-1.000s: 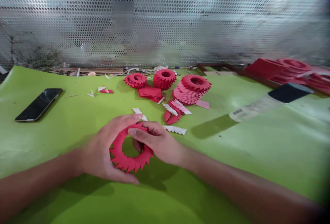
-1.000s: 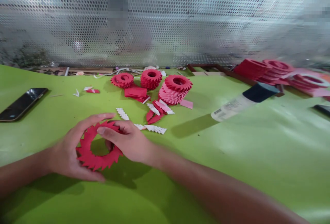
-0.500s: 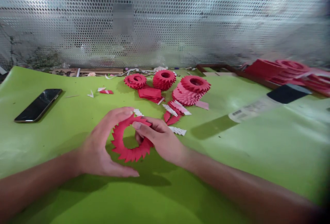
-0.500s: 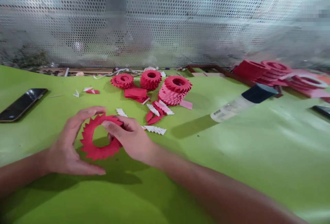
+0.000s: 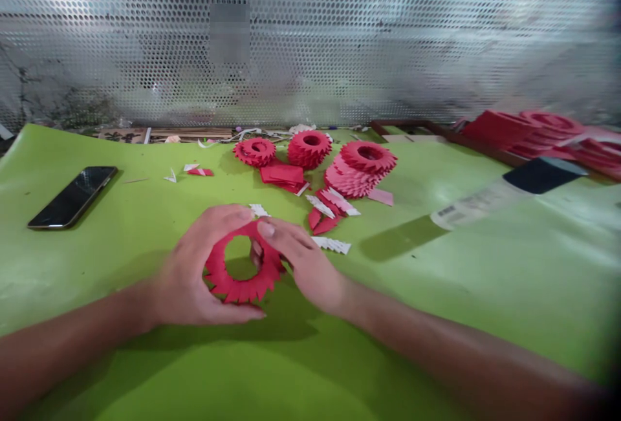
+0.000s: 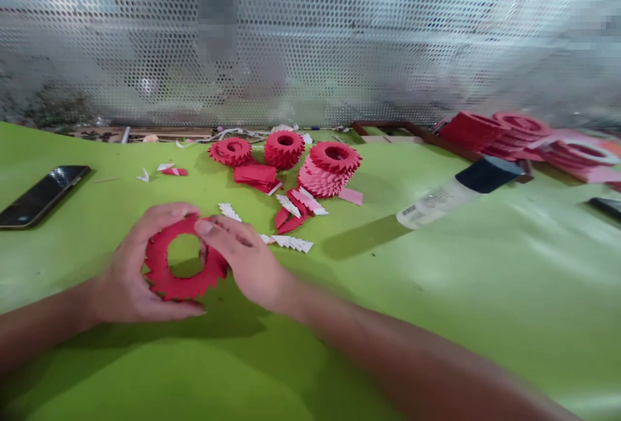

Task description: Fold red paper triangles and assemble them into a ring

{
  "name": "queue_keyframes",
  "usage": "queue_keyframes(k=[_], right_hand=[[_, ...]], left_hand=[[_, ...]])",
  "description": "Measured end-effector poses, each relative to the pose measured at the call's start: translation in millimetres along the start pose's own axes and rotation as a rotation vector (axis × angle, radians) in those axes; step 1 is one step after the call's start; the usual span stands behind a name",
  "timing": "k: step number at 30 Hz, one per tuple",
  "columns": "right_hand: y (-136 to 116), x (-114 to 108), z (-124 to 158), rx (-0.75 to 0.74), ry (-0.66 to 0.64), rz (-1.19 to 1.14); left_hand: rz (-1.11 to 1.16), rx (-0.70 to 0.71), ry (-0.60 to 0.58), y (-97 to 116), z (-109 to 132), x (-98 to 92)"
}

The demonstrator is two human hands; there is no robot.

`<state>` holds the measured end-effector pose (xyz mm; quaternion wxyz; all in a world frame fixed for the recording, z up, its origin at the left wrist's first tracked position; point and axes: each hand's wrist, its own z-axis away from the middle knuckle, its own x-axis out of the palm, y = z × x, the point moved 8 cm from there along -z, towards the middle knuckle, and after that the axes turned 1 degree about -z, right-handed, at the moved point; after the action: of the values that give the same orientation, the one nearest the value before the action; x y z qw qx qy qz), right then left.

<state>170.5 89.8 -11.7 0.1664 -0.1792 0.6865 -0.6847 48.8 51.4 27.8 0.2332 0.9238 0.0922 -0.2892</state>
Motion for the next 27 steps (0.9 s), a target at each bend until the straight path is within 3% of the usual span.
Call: queue_keyframes(k=[5,11,19,27], right_hand=[[4,-4,0,0.023,0.014,0.052],[1,3,4,-0.013,0.013,0.142],[3,-1,4,0.006,0.074,0.109],[0,-3,3,-0.091,0.061,0.126]], left_hand=[[-0.012,-0.057,0.024,-7,1,-5.8],[0.023,-0.039,-0.024,-2,1,-1.6],[-0.053,0.016,0.008,6,-2,-1.8],[0.015,-0.019,-0.064,0,0,1.8]])
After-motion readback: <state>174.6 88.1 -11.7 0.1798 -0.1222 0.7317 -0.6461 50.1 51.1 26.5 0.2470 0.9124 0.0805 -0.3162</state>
